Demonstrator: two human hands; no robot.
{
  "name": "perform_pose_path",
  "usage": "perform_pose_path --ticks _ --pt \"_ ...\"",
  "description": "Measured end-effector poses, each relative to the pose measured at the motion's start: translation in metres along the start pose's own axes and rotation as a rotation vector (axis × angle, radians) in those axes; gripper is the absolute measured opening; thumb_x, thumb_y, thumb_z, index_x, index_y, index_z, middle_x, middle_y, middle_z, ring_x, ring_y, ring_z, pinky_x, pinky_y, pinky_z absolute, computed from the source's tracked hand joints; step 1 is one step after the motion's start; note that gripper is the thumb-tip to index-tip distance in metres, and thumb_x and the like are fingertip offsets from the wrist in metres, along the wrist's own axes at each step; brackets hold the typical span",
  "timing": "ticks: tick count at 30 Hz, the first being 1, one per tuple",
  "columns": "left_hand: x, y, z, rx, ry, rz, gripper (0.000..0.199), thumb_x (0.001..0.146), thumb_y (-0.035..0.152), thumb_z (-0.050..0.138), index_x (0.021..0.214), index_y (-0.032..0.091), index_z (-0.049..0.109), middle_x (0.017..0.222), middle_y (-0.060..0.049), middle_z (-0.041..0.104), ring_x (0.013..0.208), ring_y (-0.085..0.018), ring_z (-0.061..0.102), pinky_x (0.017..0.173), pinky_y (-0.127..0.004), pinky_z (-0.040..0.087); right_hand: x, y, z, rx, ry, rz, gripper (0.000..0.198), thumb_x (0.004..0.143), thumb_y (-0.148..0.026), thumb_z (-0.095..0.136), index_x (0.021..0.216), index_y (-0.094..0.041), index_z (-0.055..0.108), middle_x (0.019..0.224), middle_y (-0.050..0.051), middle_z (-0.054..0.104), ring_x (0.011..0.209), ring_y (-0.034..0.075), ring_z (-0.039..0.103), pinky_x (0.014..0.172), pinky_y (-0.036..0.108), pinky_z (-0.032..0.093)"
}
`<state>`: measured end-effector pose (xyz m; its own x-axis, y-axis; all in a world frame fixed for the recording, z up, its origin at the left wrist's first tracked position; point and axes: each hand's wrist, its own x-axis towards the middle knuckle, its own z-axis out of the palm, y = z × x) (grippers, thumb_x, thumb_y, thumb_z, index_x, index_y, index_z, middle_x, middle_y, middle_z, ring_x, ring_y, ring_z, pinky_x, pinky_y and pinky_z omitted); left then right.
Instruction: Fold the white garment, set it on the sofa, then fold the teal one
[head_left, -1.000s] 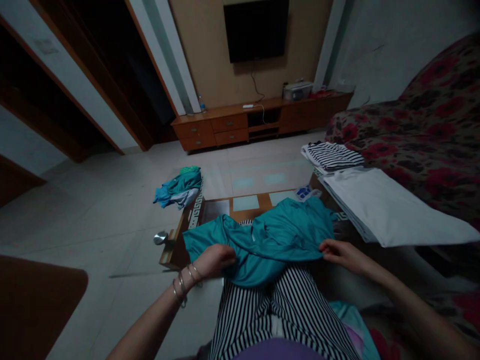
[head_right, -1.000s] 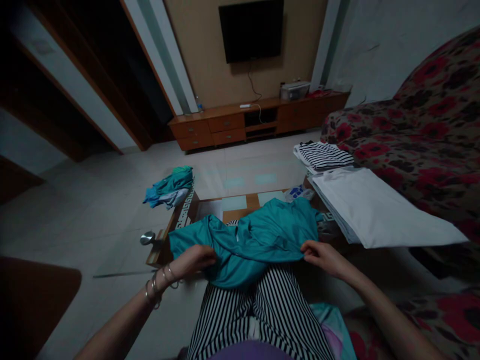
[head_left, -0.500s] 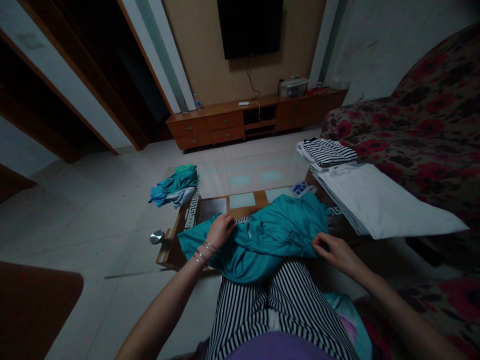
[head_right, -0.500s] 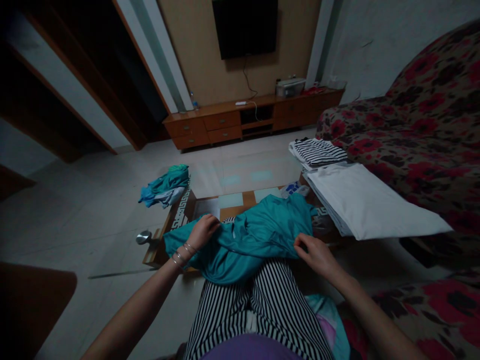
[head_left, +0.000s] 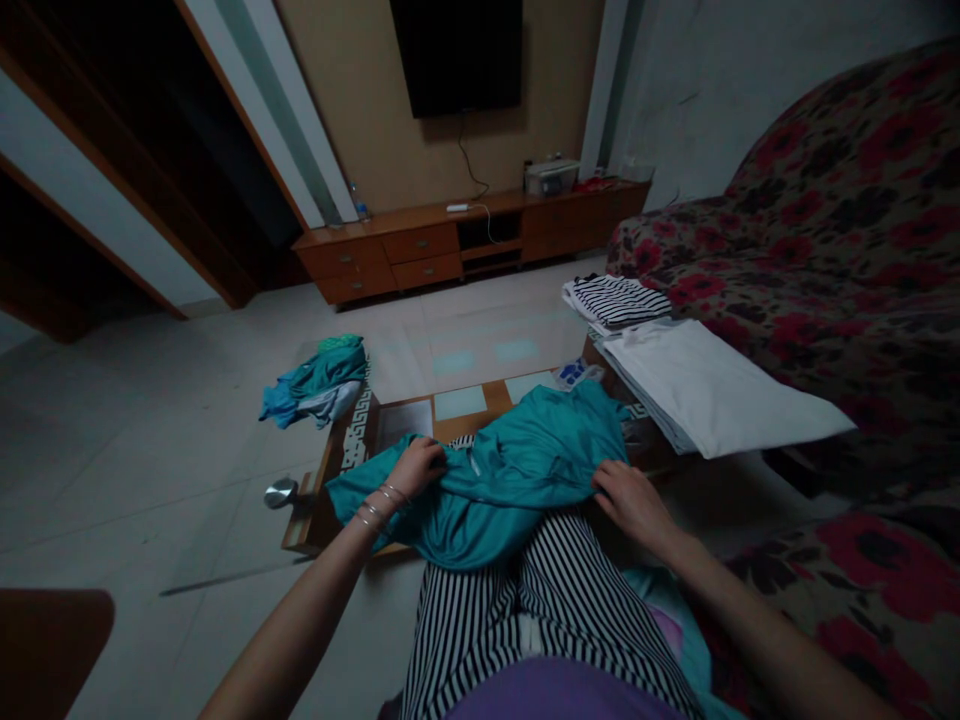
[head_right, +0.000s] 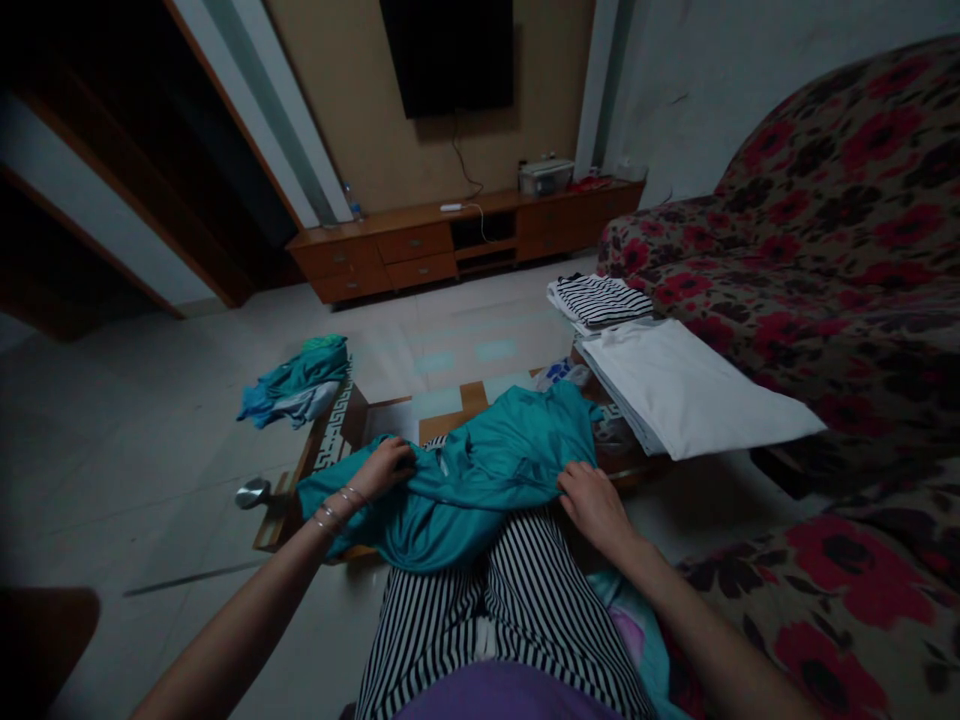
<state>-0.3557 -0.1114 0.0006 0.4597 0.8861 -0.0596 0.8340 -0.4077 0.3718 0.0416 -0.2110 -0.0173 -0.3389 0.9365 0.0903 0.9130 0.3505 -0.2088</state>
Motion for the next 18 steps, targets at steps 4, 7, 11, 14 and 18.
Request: perform_pose_path --ticks 4,7,11,14,18 --pt "-0.002 0.002 -0.007 -0.016 0.021 -0.01 0.006 0.077 0.02 0.058 0.08 0.017 0.061 0.087 -0.007 0.058 0.087 -0.022 0.052 0.083 -0.035 0.042 0.0 0.014 -0.003 0.226 0.08 0.06 0.015 0.086 -0.022 0.047 0.089 -0.018 0.062 0.092 0.007 0.066 0.09 0.022 0.061 0.08 0.034 0.044" --pt "-0.005 0.006 -0.027 -0.121 0.128 -0.027 0.007 0.078 0.024 0.055 0.079 0.018 0.057 0.086 -0.005 0.057 0.086 -0.021 0.052 0.082 -0.034 0.042 0.006 0.024 -0.024 0.387 0.191 0.122 0.021 0.088 -0.031 0.046 0.093 -0.019 0.063 0.096 0.007 0.068 0.09 0.022 0.063 0.083 0.035 0.046" --pt "-0.011 0.019 -0.073 -0.396 0.312 -0.054 0.012 0.079 0.03 0.051 0.082 0.019 0.053 0.081 -0.001 0.055 0.078 -0.017 0.052 0.074 -0.029 0.042 0.024 0.029 -0.08 0.488 0.303 0.169 0.025 0.085 -0.037 0.049 0.095 -0.019 0.063 0.091 0.005 0.068 0.081 0.02 0.064 0.073 0.031 0.048" --pt "-0.014 0.035 -0.116 -0.517 0.461 -0.055 0.015 0.079 0.034 0.051 0.08 0.019 0.049 0.074 0.002 0.048 0.07 -0.014 0.047 0.066 -0.025 0.04 0.046 0.025 -0.131 0.509 0.409 0.146 0.025 0.085 -0.038 0.049 0.094 -0.019 0.063 0.086 0.004 0.067 0.079 0.019 0.062 0.07 0.029 0.047" --pt "-0.018 0.067 -0.18 -0.571 0.677 -0.035 0.017 0.078 0.035 0.054 0.078 0.02 0.047 0.069 0.003 0.043 0.062 -0.012 0.041 0.057 -0.022 0.036 0.078 0.013 -0.203 0.498 0.589 0.086 0.024 0.084 -0.037 0.049 0.093 -0.019 0.063 0.084 0.005 0.067 0.077 0.019 0.061 0.07 0.03 0.047"
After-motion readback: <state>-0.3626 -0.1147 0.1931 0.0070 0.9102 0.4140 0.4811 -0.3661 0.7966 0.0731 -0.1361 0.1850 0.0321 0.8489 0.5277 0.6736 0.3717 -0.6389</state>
